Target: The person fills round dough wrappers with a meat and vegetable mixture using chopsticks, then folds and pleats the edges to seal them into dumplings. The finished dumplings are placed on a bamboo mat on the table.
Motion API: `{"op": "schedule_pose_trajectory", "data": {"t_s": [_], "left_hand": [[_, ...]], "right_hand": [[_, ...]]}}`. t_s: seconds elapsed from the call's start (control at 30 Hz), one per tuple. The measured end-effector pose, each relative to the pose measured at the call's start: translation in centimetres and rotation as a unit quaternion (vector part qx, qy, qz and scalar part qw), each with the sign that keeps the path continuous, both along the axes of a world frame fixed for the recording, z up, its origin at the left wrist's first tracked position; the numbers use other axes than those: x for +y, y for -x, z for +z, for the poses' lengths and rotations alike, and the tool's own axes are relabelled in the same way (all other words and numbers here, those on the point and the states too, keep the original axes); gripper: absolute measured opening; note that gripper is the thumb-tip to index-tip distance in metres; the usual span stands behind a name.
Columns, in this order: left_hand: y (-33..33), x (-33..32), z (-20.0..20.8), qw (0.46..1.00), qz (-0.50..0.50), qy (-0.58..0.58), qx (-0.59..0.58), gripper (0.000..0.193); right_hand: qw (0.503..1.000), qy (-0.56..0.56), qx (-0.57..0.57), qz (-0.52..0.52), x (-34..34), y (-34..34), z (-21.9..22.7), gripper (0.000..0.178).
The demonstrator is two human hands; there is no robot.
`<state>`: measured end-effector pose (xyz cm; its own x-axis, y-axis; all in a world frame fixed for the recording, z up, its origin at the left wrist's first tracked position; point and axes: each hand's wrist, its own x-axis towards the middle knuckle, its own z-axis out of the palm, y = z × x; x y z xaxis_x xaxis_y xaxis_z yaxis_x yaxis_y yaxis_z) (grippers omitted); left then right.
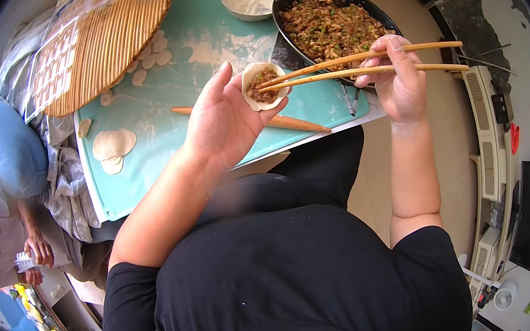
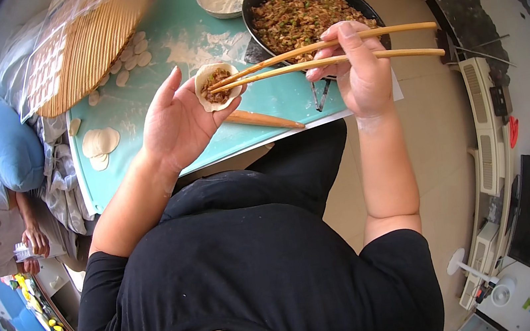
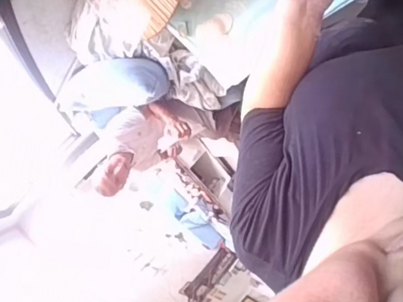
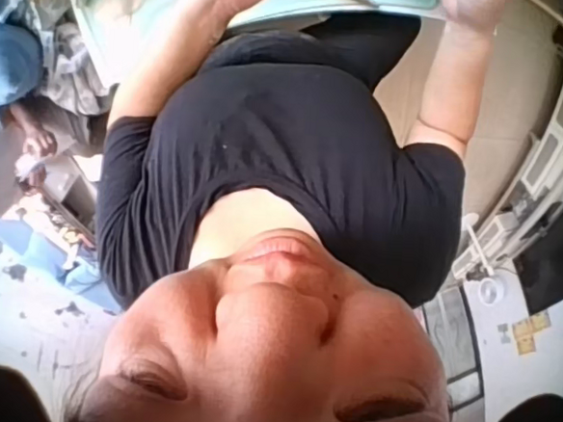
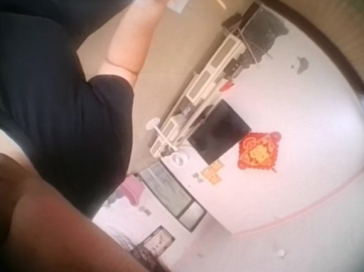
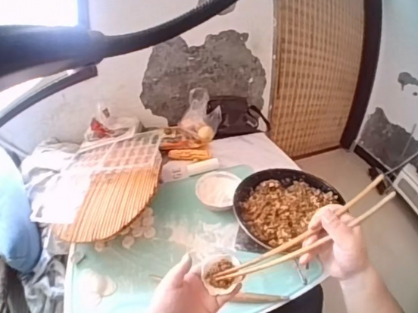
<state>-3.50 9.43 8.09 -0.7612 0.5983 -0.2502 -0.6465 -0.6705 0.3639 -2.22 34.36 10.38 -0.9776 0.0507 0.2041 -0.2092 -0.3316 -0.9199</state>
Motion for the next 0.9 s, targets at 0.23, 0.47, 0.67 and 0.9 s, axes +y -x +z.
{"op": "schedule_pose_trajectory", "data": {"t_s": [0.23, 0.47, 0.67, 0.9], "left_hand": [[-0.2, -0.6, -0.1, 0.999, -0.032, -0.028, -0.011, 0.053], [-0.4, -0.6, -0.1, 0.998, -0.049, -0.039, -0.013, 0.060], [-0.6, -0.6, 0.3, 0.999, -0.020, -0.041, -0.008, 0.055], [-0.7, -0.5, 0.5, 0.999, 0.005, -0.047, -0.007, 0.054]], "right_hand": [[0.998, 0.016, -0.017, 0.058, 1.3, 0.9, 0.3, 0.026], [0.997, 0.035, -0.030, 0.056, 1.8, 1.1, -0.4, 0.026], [0.985, 0.151, -0.075, -0.041, 1.5, 0.6, -0.7, 0.024], [0.990, 0.122, -0.055, -0.053, -0.3, -0.5, -1.4, 0.024]]}}
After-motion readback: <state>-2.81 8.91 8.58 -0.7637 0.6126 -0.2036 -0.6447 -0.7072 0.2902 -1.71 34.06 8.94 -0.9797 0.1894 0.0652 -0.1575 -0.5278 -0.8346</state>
